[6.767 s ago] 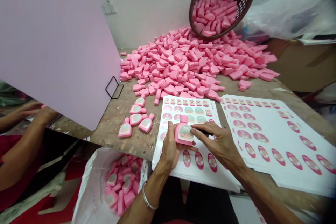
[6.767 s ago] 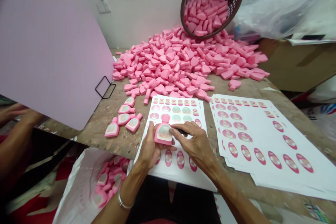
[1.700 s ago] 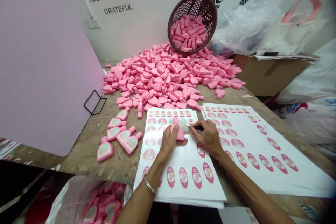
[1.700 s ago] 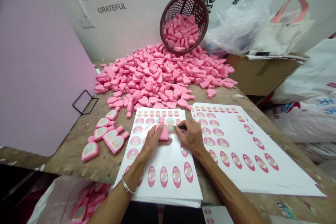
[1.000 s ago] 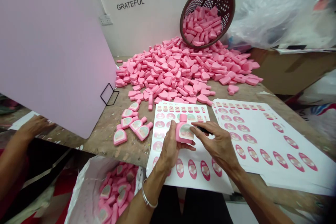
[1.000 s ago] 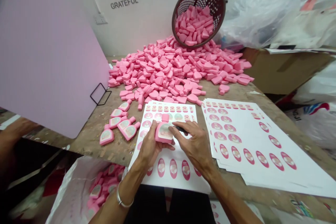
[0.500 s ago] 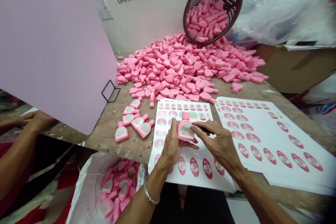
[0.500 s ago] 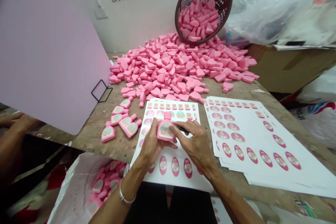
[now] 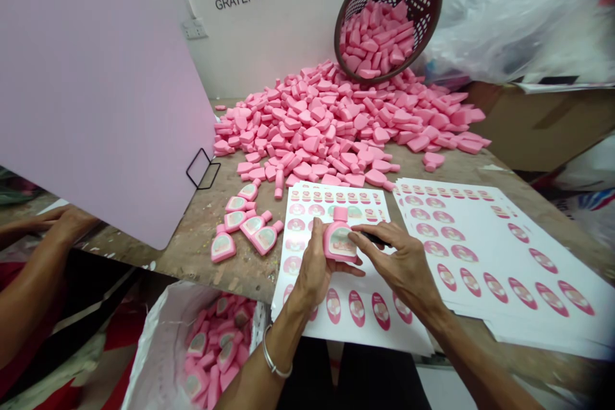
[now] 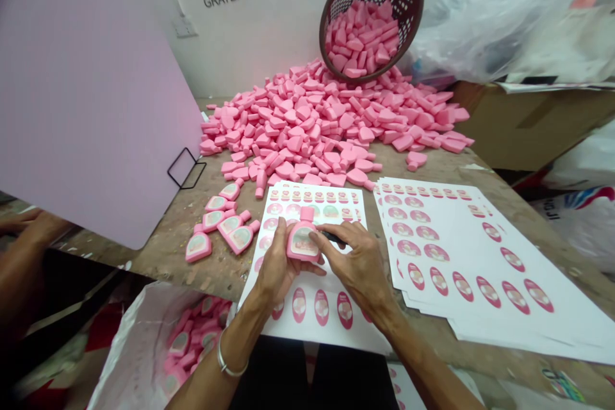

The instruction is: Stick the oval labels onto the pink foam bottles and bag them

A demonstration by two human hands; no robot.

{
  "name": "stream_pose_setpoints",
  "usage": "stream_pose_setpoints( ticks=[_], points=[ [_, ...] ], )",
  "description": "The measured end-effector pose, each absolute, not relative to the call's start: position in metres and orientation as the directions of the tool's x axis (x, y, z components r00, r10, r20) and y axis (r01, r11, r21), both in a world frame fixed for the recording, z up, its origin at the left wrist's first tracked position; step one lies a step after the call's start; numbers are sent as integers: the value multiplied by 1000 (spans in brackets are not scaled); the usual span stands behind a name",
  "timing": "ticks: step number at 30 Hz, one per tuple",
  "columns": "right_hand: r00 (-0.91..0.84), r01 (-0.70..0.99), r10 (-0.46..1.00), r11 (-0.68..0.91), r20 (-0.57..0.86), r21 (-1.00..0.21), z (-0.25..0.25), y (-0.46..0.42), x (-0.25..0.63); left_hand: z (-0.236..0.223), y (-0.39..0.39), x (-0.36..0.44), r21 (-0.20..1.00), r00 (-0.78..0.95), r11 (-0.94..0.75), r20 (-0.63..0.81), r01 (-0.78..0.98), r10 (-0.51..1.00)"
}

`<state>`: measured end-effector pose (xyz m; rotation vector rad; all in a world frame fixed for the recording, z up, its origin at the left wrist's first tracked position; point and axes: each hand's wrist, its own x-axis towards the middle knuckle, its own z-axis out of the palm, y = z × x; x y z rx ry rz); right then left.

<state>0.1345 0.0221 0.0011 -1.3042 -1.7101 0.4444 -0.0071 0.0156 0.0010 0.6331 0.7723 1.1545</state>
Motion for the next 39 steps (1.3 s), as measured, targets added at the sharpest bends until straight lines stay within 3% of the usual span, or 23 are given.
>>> stream_pose_setpoints(
  ticks=[9, 15, 19, 23, 25, 27, 30, 33, 39],
  points=[
    [-26, 589, 880, 397, 475, -703, 5, 20, 131, -10, 15, -8, 789, 183, 278, -211, -548, 960],
    [-57, 724, 758, 479, 650, -496, 12, 13, 131, -10, 11, -5, 886, -73, 181, -233, -427, 970],
    [-105, 820, 666, 478, 739, -314, 16, 7, 129, 2, 10, -2, 975, -257, -15, -44, -222, 965],
    [-106, 863, 638, 439, 762, -249, 21, 3, 130, 1, 16, -8, 974, -401, -225, 200, -14, 894],
    [-51, 866, 632, 414, 773, -281, 26, 2, 133, -2, 20, -16, 986, -427, -168, 149, -6, 892],
    [24, 826, 676, 402, 737, -395, 31, 5, 137, -5, 23, -25, 991, -372, -28, -22, -129, 928],
    [69, 650, 842, 369, 534, -665, 33, 12, 140, -4, 22, -32, 930, -159, 107, -172, -353, 972],
    [59, 477, 946, 254, 319, -842, 29, 18, 138, -2, 16, -29, 890, -75, 175, -226, -421, 971],
    [-30, 419, 975, 212, 220, -883, 27, 15, 126, -9, 9, -24, 917, -141, 254, -308, -308, 941]
  ],
)
